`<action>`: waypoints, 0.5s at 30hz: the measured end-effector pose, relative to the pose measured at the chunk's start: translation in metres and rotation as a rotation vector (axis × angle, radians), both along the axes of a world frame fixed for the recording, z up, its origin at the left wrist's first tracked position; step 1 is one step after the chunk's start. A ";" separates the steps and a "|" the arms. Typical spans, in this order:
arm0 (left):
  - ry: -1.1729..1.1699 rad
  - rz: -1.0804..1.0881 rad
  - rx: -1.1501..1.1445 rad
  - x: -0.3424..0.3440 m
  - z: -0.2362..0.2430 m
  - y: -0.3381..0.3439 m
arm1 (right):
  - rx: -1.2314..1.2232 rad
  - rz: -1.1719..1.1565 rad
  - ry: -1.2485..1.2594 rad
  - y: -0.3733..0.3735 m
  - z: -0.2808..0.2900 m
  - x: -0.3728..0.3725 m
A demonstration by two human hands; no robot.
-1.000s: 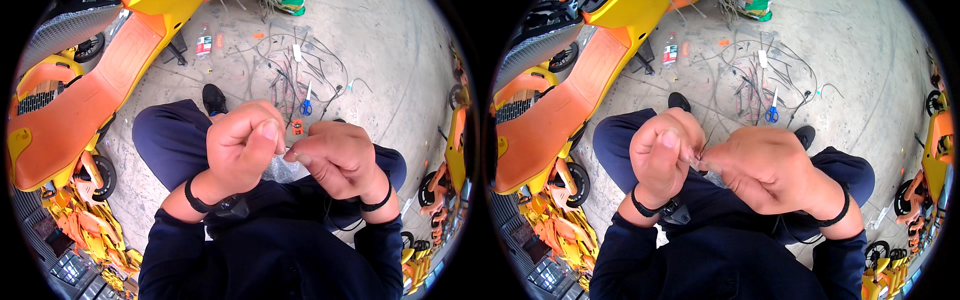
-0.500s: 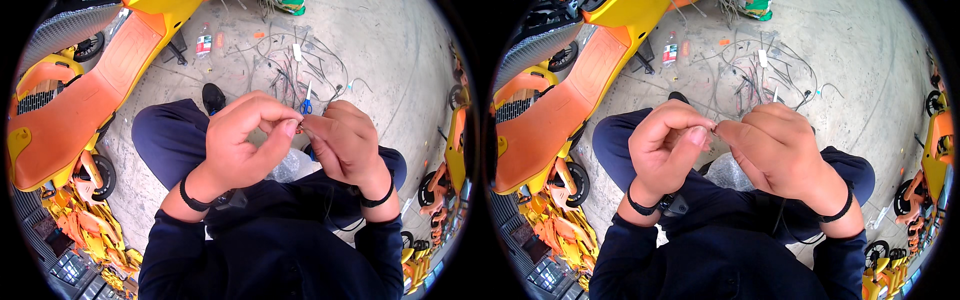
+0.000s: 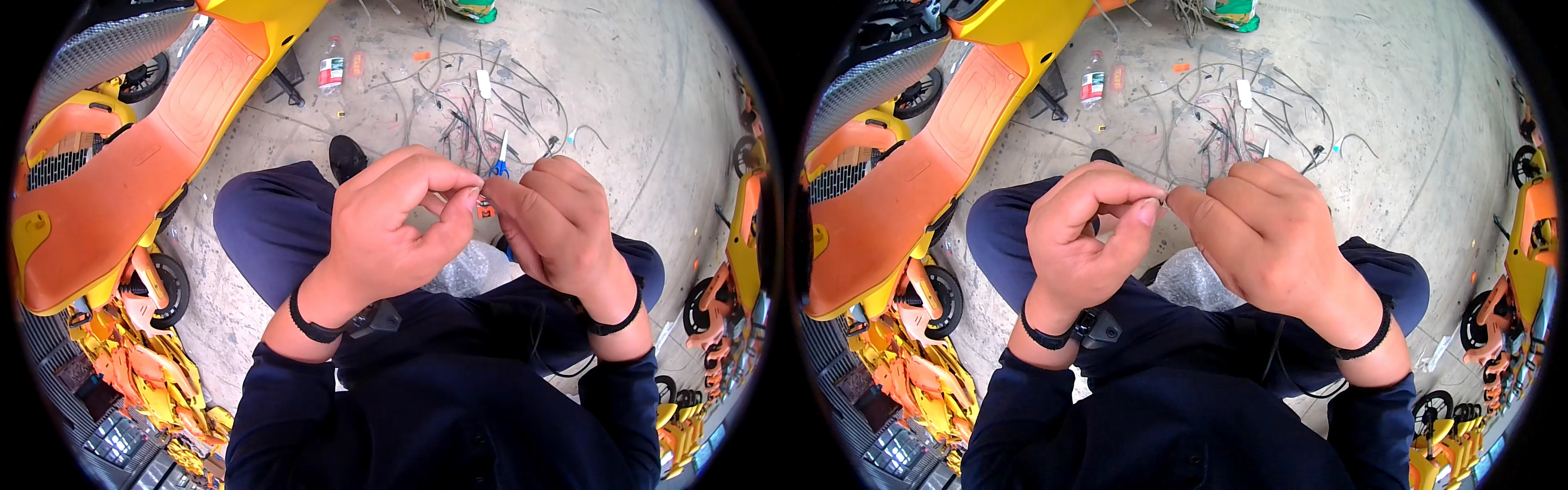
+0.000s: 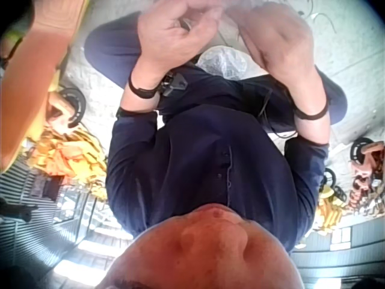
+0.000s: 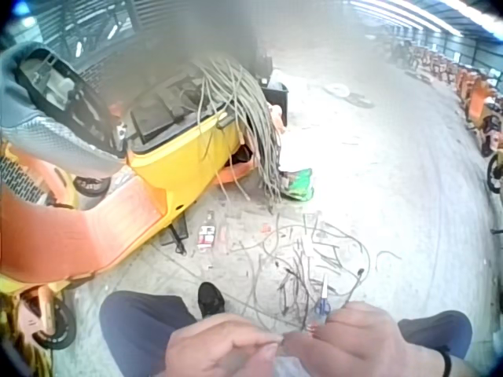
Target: The person uses scissors to strip the insulation off the end of a black wire and then twists the copper strands of two wires together by hand.
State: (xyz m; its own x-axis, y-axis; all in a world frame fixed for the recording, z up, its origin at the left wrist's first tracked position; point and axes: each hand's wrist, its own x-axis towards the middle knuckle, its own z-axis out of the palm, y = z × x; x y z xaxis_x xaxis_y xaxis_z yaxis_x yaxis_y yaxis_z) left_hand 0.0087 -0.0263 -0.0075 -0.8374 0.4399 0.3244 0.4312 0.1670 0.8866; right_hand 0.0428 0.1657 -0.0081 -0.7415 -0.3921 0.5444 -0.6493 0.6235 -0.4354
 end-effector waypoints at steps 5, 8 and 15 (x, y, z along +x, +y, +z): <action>0.015 0.008 -0.021 -0.001 -0.003 0.000 | 0.004 -0.008 0.006 0.000 -0.001 -0.001; 0.021 0.013 -0.033 -0.001 -0.003 0.000 | 0.016 -0.014 -0.001 0.000 -0.001 0.000; 0.063 -0.002 -0.049 -0.003 -0.005 0.000 | -0.019 0.018 0.002 0.001 -0.005 -0.001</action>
